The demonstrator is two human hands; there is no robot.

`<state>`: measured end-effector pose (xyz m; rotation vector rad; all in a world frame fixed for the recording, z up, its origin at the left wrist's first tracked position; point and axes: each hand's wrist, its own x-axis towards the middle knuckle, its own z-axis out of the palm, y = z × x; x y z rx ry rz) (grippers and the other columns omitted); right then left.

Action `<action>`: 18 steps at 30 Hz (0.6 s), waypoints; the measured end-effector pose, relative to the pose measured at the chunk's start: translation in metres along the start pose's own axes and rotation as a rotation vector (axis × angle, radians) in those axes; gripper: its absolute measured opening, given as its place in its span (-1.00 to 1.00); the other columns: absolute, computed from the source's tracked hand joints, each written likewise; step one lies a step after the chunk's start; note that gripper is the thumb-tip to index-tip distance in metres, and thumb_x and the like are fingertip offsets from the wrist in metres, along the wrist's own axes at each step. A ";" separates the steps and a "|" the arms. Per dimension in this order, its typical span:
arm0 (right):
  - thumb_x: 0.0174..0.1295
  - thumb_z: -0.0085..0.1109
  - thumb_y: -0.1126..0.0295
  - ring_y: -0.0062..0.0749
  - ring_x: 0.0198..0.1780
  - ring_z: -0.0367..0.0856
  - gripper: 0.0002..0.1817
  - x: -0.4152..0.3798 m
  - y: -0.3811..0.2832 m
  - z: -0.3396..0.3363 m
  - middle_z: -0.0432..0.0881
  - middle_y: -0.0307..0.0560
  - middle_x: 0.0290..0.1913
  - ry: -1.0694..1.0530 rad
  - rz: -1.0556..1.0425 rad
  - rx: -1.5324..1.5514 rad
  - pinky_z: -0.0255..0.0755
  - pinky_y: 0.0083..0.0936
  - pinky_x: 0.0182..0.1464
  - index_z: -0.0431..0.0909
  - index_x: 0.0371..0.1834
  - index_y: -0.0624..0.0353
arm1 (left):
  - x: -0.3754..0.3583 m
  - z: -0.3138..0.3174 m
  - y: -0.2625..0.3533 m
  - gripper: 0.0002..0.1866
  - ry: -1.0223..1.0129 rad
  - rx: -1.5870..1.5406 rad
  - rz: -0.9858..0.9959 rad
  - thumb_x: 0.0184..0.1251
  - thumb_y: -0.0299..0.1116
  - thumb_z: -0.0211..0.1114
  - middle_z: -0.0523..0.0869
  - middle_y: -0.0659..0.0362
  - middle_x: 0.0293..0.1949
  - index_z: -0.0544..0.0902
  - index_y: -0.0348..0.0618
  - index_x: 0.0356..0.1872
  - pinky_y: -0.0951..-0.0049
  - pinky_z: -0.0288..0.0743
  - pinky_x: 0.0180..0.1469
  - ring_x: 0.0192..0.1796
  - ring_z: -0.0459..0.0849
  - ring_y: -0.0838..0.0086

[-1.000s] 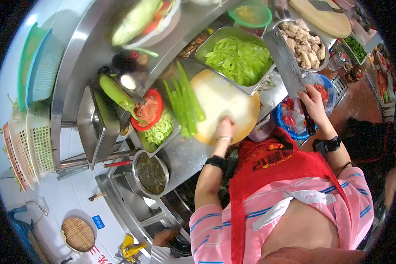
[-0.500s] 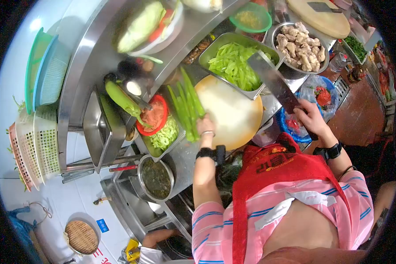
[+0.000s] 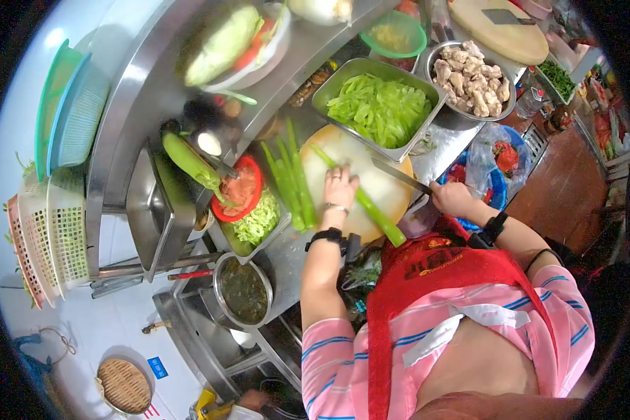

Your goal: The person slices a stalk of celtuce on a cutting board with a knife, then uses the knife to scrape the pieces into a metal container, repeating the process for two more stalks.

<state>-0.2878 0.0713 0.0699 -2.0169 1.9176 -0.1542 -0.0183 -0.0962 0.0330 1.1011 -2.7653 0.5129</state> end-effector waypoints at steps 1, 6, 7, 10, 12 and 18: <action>0.11 -0.07 0.29 0.00 -0.51 0.58 -0.73 -0.001 0.001 0.002 0.57 0.15 -0.56 -0.033 0.000 -0.008 0.45 -0.13 -0.47 0.34 -0.20 0.23 | 0.003 0.002 -0.001 -0.72 -0.107 -0.030 0.160 0.12 -0.34 0.02 0.52 0.14 -0.04 0.55 0.16 -0.13 0.18 0.14 0.24 0.13 0.40 0.33; 0.11 -0.07 0.30 0.02 -0.53 0.57 -0.75 -0.002 0.005 0.010 0.56 0.13 -0.58 0.007 0.028 0.063 0.44 -0.11 -0.47 0.35 -0.22 0.22 | -0.007 -0.048 -0.014 -0.73 -0.374 -0.177 0.379 0.01 -0.27 0.14 0.58 0.15 -0.18 0.53 0.05 -0.18 0.22 0.19 0.20 0.00 0.50 0.29; 0.11 -0.06 0.30 0.03 -0.53 0.56 -0.76 -0.001 0.006 0.011 0.55 0.13 -0.59 0.010 0.040 0.072 0.43 -0.10 -0.46 0.35 -0.22 0.22 | -0.016 -0.067 -0.014 -0.69 -0.382 -0.223 0.328 -0.03 -0.23 0.19 0.60 0.15 -0.25 0.52 0.04 -0.18 0.23 0.28 0.12 -0.08 0.54 0.27; 0.10 -0.05 0.30 0.04 -0.52 0.55 -0.77 0.003 0.012 0.010 0.53 0.14 -0.60 0.041 -0.015 0.120 0.43 -0.10 -0.45 0.36 -0.24 0.20 | -0.042 -0.103 -0.011 -0.63 -0.438 -0.315 0.173 -0.06 -0.20 0.24 0.62 0.12 -0.30 0.51 0.02 -0.14 0.25 0.42 -0.03 -0.17 0.59 0.23; 0.10 -0.04 0.30 0.04 -0.53 0.54 -0.79 0.001 0.009 0.004 0.52 0.13 -0.60 -0.006 0.010 0.111 0.42 -0.10 -0.45 0.39 -0.27 0.17 | -0.068 -0.104 -0.013 -0.61 -0.486 -0.368 0.065 -0.05 -0.21 0.25 0.63 0.09 -0.27 0.50 0.02 -0.11 0.26 0.46 -0.10 -0.17 0.59 0.21; 0.08 0.00 0.27 0.00 -0.53 0.53 -0.81 0.026 0.017 -0.027 0.50 0.11 -0.62 0.012 -0.251 0.003 0.39 -0.13 -0.46 0.45 -0.30 0.09 | -0.142 -0.049 -0.029 -0.55 -0.365 -0.627 -0.391 0.05 -0.18 0.26 0.56 0.07 -0.09 0.50 0.04 0.03 0.25 0.45 -0.08 -0.10 0.56 0.17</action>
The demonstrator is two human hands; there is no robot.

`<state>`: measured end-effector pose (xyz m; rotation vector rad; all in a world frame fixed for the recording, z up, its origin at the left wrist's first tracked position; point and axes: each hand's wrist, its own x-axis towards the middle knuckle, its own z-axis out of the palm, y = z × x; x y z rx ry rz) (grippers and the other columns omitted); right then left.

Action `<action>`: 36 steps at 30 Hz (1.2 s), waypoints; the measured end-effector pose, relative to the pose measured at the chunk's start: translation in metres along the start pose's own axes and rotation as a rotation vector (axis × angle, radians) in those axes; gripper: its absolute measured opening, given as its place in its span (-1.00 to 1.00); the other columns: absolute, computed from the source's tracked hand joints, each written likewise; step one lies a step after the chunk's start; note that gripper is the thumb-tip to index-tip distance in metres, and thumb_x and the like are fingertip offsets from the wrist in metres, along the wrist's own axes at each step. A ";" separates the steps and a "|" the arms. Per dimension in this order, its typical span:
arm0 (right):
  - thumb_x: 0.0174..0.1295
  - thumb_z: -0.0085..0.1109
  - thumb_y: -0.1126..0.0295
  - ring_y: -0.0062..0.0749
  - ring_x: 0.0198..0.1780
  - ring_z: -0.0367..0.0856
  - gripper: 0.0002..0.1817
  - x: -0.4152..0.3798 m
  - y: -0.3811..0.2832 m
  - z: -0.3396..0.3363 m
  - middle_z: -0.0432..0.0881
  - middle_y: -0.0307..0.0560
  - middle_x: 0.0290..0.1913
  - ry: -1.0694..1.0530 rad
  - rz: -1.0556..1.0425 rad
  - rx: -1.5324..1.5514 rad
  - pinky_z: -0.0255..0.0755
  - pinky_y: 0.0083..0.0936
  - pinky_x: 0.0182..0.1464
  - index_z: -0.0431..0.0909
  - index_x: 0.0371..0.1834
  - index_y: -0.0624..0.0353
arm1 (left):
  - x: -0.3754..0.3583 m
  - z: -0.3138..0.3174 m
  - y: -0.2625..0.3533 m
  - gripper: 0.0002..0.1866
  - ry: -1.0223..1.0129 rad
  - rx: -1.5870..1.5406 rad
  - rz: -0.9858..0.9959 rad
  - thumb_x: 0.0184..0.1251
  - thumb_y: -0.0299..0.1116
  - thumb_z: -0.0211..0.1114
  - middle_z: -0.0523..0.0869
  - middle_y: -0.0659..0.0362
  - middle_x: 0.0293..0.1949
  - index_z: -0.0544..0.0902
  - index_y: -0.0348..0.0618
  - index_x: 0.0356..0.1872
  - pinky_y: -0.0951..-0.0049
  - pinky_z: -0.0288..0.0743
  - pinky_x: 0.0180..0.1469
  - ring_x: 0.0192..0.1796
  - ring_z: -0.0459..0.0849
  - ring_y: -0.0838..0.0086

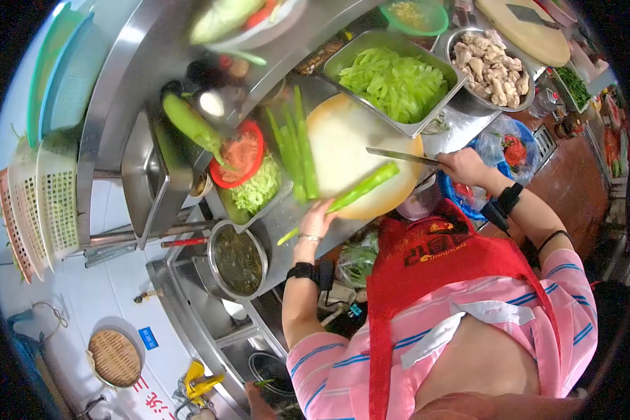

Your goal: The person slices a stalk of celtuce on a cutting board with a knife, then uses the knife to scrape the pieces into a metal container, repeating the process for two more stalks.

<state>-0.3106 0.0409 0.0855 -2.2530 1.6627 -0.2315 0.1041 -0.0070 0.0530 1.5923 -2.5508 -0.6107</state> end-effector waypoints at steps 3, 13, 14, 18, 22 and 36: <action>0.06 0.02 0.26 -0.06 -0.52 0.53 -0.81 0.015 0.002 -0.013 0.51 0.03 -0.61 0.045 -0.161 -0.001 0.39 -0.19 -0.47 0.47 -0.30 0.06 | -0.003 0.015 -0.011 -0.59 0.082 0.039 0.043 0.00 -0.24 0.31 0.54 0.12 -0.10 0.56 0.02 -0.04 0.28 0.42 -0.03 -0.06 0.52 0.20; 0.12 -0.03 0.23 -0.08 -0.47 0.54 -0.83 0.055 -0.041 -0.035 0.54 -0.06 -0.57 -0.134 -0.472 -0.116 0.38 -0.21 -0.46 0.46 -0.37 0.05 | 0.003 0.025 -0.002 -0.64 0.174 -0.028 0.064 -0.02 -0.30 0.32 0.55 0.15 -0.13 0.61 -0.01 -0.10 0.30 0.39 0.01 -0.04 0.47 0.23; 0.13 -0.05 0.24 -0.08 -0.46 0.55 -0.84 0.056 -0.043 -0.035 0.55 -0.06 -0.56 -0.178 -0.467 -0.159 0.40 -0.21 -0.45 0.46 -0.37 0.05 | 0.004 0.024 -0.001 -0.64 0.164 -0.041 0.061 -0.02 -0.29 0.32 0.55 0.15 -0.13 0.61 -0.01 -0.11 0.31 0.38 0.01 -0.04 0.47 0.23; 0.10 0.01 0.25 -0.17 -0.52 0.56 -0.85 0.062 -0.048 -0.032 0.53 -0.08 -0.60 -0.185 -0.481 -0.243 0.38 -0.26 -0.53 0.43 -0.40 0.08 | 0.004 0.023 0.000 -0.64 0.159 -0.066 0.055 -0.01 -0.28 0.32 0.55 0.15 -0.13 0.61 -0.01 -0.11 0.31 0.37 0.03 -0.03 0.46 0.24; 0.08 -0.02 0.29 -0.12 -0.44 0.60 -0.85 0.067 -0.065 -0.041 0.58 -0.03 -0.52 -0.307 -0.451 -0.295 0.45 -0.23 -0.43 0.47 -0.35 0.07 | 0.006 0.025 -0.002 -0.64 0.153 -0.041 0.054 -0.01 -0.27 0.31 0.56 0.15 -0.13 0.61 0.00 -0.10 0.31 0.36 0.04 -0.04 0.47 0.24; 0.04 -0.03 0.36 -0.14 -0.51 0.61 -0.81 0.069 -0.035 0.039 0.56 -0.10 -0.63 -0.305 -0.463 -0.401 0.49 -0.28 -0.50 0.40 -0.25 0.10 | 0.007 0.024 -0.003 -0.63 0.137 -0.045 0.096 0.01 -0.30 0.28 0.56 0.16 -0.13 0.58 0.00 -0.07 0.29 0.34 0.05 -0.05 0.47 0.22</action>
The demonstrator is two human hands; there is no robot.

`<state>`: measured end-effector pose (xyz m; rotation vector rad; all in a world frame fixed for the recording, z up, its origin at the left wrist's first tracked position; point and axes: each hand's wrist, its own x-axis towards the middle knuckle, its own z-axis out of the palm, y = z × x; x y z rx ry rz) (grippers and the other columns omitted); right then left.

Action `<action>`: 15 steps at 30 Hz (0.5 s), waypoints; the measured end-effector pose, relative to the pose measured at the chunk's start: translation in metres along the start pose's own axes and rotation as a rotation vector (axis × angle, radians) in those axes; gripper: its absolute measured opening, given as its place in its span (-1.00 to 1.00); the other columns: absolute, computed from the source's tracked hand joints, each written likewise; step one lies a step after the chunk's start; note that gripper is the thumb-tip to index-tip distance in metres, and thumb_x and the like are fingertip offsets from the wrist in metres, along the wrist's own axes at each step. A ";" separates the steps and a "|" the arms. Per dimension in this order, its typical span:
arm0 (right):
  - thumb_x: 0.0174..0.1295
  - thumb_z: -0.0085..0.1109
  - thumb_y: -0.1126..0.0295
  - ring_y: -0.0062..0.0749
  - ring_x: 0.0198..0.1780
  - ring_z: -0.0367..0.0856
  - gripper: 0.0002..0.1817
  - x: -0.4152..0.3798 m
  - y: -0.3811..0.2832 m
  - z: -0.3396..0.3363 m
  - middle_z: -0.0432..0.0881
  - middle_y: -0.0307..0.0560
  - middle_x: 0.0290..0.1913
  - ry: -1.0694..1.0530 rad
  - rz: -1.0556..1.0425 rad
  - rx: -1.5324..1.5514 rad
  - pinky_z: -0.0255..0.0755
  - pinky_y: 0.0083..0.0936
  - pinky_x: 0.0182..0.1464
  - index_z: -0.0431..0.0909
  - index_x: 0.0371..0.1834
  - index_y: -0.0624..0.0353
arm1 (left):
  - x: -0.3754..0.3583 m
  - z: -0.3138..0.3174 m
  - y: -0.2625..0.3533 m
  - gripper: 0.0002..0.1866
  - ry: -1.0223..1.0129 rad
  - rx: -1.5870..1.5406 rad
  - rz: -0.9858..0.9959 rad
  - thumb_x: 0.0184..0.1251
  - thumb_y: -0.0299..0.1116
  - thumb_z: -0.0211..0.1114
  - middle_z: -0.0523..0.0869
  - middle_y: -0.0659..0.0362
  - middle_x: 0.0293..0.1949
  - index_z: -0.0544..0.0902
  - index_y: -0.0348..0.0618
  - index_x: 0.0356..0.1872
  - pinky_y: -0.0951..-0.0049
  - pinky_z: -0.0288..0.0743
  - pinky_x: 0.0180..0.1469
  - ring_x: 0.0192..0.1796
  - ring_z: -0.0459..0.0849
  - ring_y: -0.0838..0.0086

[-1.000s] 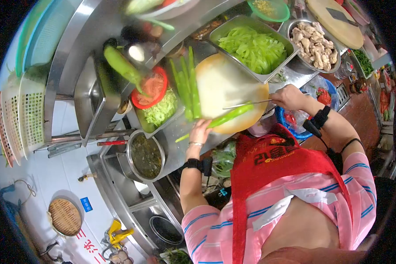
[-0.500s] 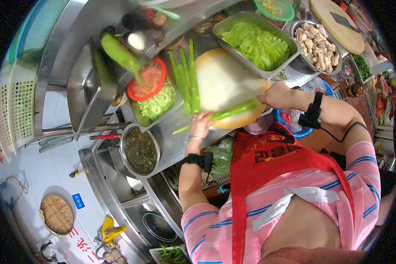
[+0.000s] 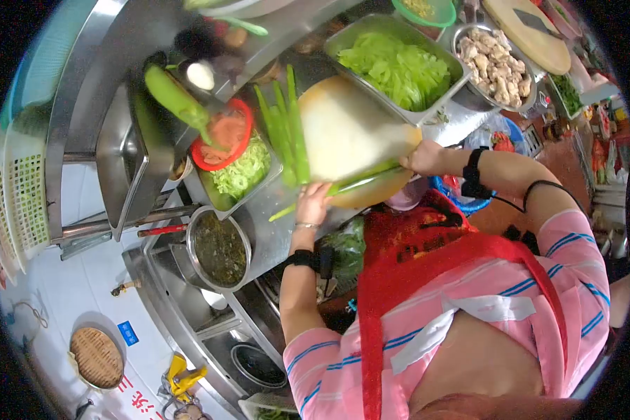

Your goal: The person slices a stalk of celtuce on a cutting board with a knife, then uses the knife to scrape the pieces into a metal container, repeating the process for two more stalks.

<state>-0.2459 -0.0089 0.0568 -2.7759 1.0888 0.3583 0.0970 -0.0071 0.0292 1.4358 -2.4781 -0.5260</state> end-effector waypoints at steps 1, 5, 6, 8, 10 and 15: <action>0.04 -0.04 0.37 -0.15 -0.52 0.60 -0.80 0.001 -0.001 0.004 0.56 -0.10 -0.63 0.007 -0.004 0.048 0.48 -0.27 -0.51 0.38 -0.24 0.11 | -0.001 0.001 -0.002 -0.62 0.010 -0.017 0.010 0.00 -0.31 0.28 0.56 0.16 -0.12 0.57 0.01 -0.06 0.29 0.33 0.06 -0.04 0.47 0.22; 0.06 -0.07 0.38 -0.17 -0.49 0.61 -0.76 -0.006 0.003 -0.005 0.58 -0.09 -0.57 -0.030 0.005 0.029 0.47 -0.27 -0.51 0.38 -0.17 0.10 | 0.000 0.000 0.001 -0.63 0.036 0.036 0.031 0.01 -0.32 0.27 0.55 0.16 -0.09 0.57 0.00 -0.07 0.29 0.33 0.07 -0.02 0.47 0.21; 0.06 -0.07 0.38 -0.17 -0.49 0.61 -0.76 -0.011 0.004 -0.008 0.58 -0.09 -0.57 -0.026 0.006 0.029 0.47 -0.27 -0.51 0.38 -0.17 0.10 | 0.001 0.000 0.001 -0.63 0.036 0.041 0.033 0.01 -0.32 0.27 0.55 0.16 -0.09 0.57 0.00 -0.07 0.29 0.33 0.07 -0.02 0.47 0.21; 0.05 -0.07 0.40 -0.10 -0.43 0.61 -0.79 -0.023 0.010 -0.012 0.60 0.00 -0.50 -0.051 0.067 0.130 0.47 -0.20 -0.46 0.40 -0.21 0.07 | 0.000 0.002 -0.001 -0.64 0.021 0.053 0.013 0.01 -0.32 0.27 0.55 0.15 -0.09 0.57 0.00 -0.07 0.29 0.33 0.07 -0.02 0.47 0.20; 0.03 -0.04 0.38 -0.07 -0.42 0.60 -0.75 -0.037 0.031 -0.001 0.60 0.01 -0.46 -0.058 0.021 0.188 0.46 -0.19 -0.45 0.40 -0.17 0.03 | -0.002 0.001 0.000 -0.63 0.033 0.053 0.021 0.01 -0.32 0.27 0.55 0.15 -0.10 0.56 0.00 -0.07 0.29 0.33 0.06 -0.03 0.47 0.20; 0.09 0.04 0.21 -0.07 -0.54 0.55 -0.79 -0.102 0.056 -0.015 0.53 0.00 -0.62 -0.142 0.172 0.092 0.41 -0.24 -0.50 0.43 -0.34 0.10 | -0.011 0.001 -0.003 -0.61 0.118 0.123 -0.019 -0.05 -0.33 0.32 0.53 0.16 -0.10 0.55 -0.05 -0.10 0.27 0.33 0.03 -0.03 0.46 0.21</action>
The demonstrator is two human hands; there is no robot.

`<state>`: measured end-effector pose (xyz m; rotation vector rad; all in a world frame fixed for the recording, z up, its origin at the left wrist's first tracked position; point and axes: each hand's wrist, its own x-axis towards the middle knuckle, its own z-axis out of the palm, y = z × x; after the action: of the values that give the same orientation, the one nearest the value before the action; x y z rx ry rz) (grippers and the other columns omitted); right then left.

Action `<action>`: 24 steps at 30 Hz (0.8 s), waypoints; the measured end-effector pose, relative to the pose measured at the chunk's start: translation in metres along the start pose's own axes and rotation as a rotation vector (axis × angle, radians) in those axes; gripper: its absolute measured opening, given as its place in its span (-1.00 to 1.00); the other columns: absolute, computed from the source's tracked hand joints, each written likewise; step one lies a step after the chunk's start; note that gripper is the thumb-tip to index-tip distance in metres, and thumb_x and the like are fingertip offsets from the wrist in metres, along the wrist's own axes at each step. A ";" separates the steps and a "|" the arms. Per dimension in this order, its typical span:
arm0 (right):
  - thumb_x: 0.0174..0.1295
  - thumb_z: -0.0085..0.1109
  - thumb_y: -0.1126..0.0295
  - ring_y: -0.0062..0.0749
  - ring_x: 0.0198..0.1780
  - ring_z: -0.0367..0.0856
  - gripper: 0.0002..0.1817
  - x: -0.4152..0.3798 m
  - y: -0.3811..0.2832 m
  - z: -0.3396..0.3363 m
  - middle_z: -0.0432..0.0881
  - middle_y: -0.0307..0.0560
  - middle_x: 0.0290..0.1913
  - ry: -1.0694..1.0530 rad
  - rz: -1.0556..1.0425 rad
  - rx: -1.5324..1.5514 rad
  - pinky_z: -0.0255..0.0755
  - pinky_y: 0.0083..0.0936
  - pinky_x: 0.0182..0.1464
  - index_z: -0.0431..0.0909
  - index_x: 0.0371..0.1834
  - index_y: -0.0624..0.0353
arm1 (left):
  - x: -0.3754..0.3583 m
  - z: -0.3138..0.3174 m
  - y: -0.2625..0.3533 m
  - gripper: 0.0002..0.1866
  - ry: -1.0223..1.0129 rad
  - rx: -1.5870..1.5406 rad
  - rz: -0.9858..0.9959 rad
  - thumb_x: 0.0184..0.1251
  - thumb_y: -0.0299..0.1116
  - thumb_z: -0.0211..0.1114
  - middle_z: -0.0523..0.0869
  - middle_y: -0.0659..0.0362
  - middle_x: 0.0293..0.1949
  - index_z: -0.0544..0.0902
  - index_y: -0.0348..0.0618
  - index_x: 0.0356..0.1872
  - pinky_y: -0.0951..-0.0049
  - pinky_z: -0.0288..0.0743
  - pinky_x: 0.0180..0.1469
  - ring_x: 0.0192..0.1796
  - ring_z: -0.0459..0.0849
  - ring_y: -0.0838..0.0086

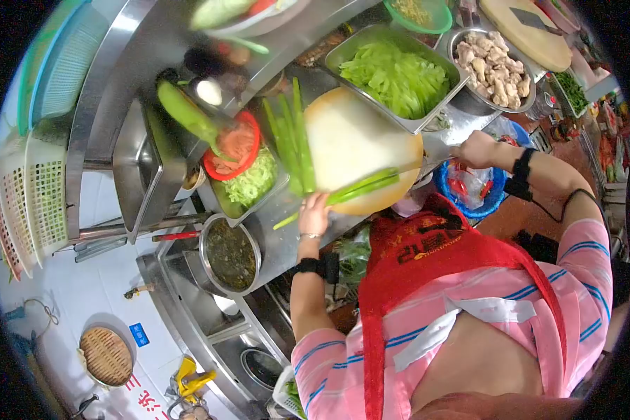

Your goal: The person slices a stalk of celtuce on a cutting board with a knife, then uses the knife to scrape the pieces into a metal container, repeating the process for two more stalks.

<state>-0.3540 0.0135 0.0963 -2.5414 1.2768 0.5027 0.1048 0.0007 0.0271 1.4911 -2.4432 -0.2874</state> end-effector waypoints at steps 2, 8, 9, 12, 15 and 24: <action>0.12 0.06 0.16 -0.01 -0.56 0.51 -0.74 -0.015 0.006 0.013 0.48 0.05 -0.67 0.286 -0.044 0.116 0.38 -0.19 -0.51 0.42 -0.38 0.13 | -0.006 -0.002 0.002 -0.60 0.059 0.050 -0.051 -0.06 -0.31 0.33 0.53 0.15 -0.10 0.54 -0.05 -0.11 0.26 0.31 0.03 -0.02 0.46 0.21; 0.15 -0.01 0.13 0.07 -0.53 0.52 -0.71 0.025 -0.048 0.014 0.49 0.13 -0.64 0.301 0.213 0.397 0.40 -0.09 -0.45 0.43 -0.29 0.13 | 0.023 0.026 0.067 -0.60 0.037 0.014 -0.007 -0.06 -0.24 0.31 0.52 0.12 -0.10 0.51 -0.02 -0.12 0.22 0.28 0.03 -0.02 0.45 0.18; 0.16 -0.02 0.13 0.07 -0.52 0.53 -0.71 0.032 -0.053 0.014 0.51 0.14 -0.63 0.281 0.219 0.416 0.40 -0.10 -0.44 0.44 -0.28 0.13 | 0.028 0.031 0.075 -0.62 0.030 -0.052 0.016 -0.04 -0.23 0.30 0.52 0.12 -0.11 0.51 -0.02 -0.13 0.22 0.28 0.02 -0.02 0.45 0.18; 0.17 -0.04 0.14 0.06 -0.49 0.54 -0.71 0.038 -0.064 0.010 0.53 0.15 -0.59 0.224 0.188 0.370 0.41 -0.11 -0.42 0.44 -0.22 0.13 | 0.031 0.037 0.079 -0.59 0.045 -0.057 -0.018 -0.02 -0.22 0.30 0.53 0.12 -0.08 0.51 -0.01 -0.07 0.17 0.27 0.06 -0.01 0.47 0.24; 0.18 -0.07 0.16 0.04 -0.48 0.55 -0.70 0.036 -0.070 0.003 0.54 0.13 -0.59 0.233 0.193 0.409 0.43 -0.13 -0.41 0.44 -0.19 0.12 | 0.027 0.040 0.083 -0.62 0.146 -0.040 0.005 -0.02 -0.22 0.29 0.52 0.15 -0.16 0.53 0.00 -0.11 0.21 0.26 0.03 -0.07 0.46 0.23; 0.19 -0.09 0.17 -0.03 -0.48 0.58 -0.71 0.035 -0.073 -0.013 0.56 0.07 -0.56 0.139 0.219 0.345 0.43 -0.17 -0.42 0.44 -0.24 0.17 | 0.027 0.053 0.086 -0.72 0.334 0.084 0.036 0.03 -0.30 0.25 0.49 0.17 -0.20 0.58 0.03 -0.16 0.20 0.19 0.03 -0.10 0.43 0.27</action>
<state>-0.2730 0.0256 0.0988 -2.1956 1.5495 0.1303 0.0033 0.0173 0.0060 1.3972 -2.2340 0.0687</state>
